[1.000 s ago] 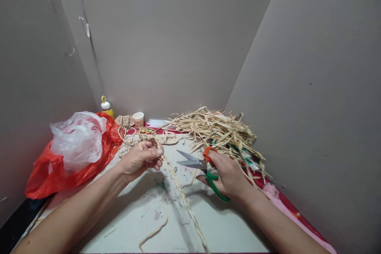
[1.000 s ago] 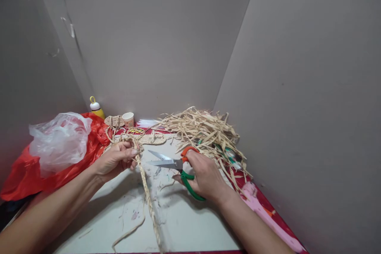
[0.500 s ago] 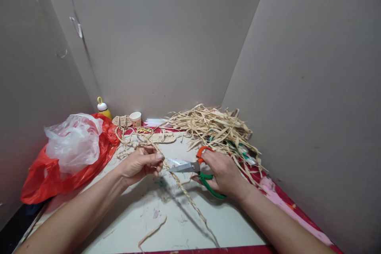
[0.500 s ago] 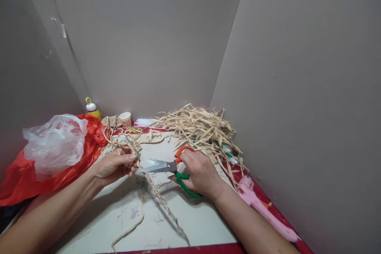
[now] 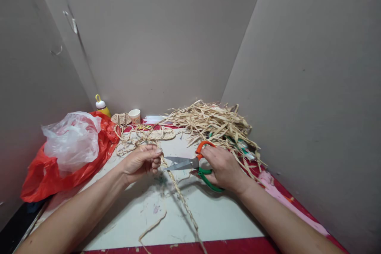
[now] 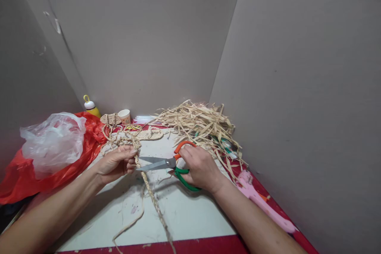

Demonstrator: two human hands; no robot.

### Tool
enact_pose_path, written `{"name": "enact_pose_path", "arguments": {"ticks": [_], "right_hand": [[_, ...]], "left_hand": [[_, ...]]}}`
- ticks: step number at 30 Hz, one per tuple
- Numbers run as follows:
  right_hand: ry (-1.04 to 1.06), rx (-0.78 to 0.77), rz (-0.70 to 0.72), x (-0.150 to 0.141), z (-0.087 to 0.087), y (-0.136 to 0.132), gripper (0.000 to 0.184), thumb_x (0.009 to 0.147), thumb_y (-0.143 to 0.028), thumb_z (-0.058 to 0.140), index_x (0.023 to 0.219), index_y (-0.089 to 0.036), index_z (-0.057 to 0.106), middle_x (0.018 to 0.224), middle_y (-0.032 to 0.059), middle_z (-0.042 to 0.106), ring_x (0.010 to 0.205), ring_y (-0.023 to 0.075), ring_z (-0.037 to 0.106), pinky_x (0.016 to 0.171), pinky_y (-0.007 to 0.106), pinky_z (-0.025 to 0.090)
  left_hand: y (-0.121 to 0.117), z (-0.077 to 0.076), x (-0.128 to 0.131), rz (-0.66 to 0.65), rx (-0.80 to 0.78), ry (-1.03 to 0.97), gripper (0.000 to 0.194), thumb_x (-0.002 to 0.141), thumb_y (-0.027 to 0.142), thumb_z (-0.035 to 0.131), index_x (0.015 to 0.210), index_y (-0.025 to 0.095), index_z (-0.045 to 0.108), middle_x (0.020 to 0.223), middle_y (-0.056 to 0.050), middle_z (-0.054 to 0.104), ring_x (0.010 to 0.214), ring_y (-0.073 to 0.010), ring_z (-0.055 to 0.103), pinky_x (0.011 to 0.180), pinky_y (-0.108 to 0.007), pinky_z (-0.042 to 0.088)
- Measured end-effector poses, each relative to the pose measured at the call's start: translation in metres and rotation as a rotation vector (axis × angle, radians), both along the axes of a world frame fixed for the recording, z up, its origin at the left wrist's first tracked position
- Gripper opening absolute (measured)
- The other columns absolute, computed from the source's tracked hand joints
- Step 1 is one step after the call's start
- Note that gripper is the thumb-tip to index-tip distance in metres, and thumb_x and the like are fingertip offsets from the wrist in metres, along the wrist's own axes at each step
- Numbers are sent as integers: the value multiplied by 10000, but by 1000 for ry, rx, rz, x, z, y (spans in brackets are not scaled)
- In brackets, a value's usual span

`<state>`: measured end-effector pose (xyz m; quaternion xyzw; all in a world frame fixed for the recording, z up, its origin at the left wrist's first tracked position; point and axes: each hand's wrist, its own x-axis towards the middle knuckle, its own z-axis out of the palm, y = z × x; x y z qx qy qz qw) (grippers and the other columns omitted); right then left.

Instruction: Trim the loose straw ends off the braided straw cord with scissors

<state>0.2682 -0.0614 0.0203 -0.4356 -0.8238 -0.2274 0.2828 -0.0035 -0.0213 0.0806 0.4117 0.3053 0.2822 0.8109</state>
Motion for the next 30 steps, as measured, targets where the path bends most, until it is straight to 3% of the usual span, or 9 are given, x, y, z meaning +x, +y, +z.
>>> {"name": "enact_pose_path", "arguments": {"ticks": [11,16,30], "right_hand": [[-6,0,-27,-1,-1,0,355,777,-511,545,867,-169,575,783,94,650,700,207,584,654,311,401],[-1,8,-32,-3,0,-1,361,779,-530,545,832,-175,578,761,83,650,676,194,573,647,304,391],[27,66,-5,-5,3,-3,322,792,-502,549,734,-185,548,615,17,598,567,152,545,600,277,346]], "left_hand": [[-1,-6,3,-16,13,23,295,601,291,814,637,114,580,535,4,585,425,-75,535,425,-183,466],[0,-11,4,-20,-1,7,255,656,272,780,650,113,581,532,14,568,425,-65,529,432,-175,474],[-2,-12,7,34,-41,-15,232,645,194,764,656,130,542,519,15,564,414,-70,527,415,-162,452]]}}
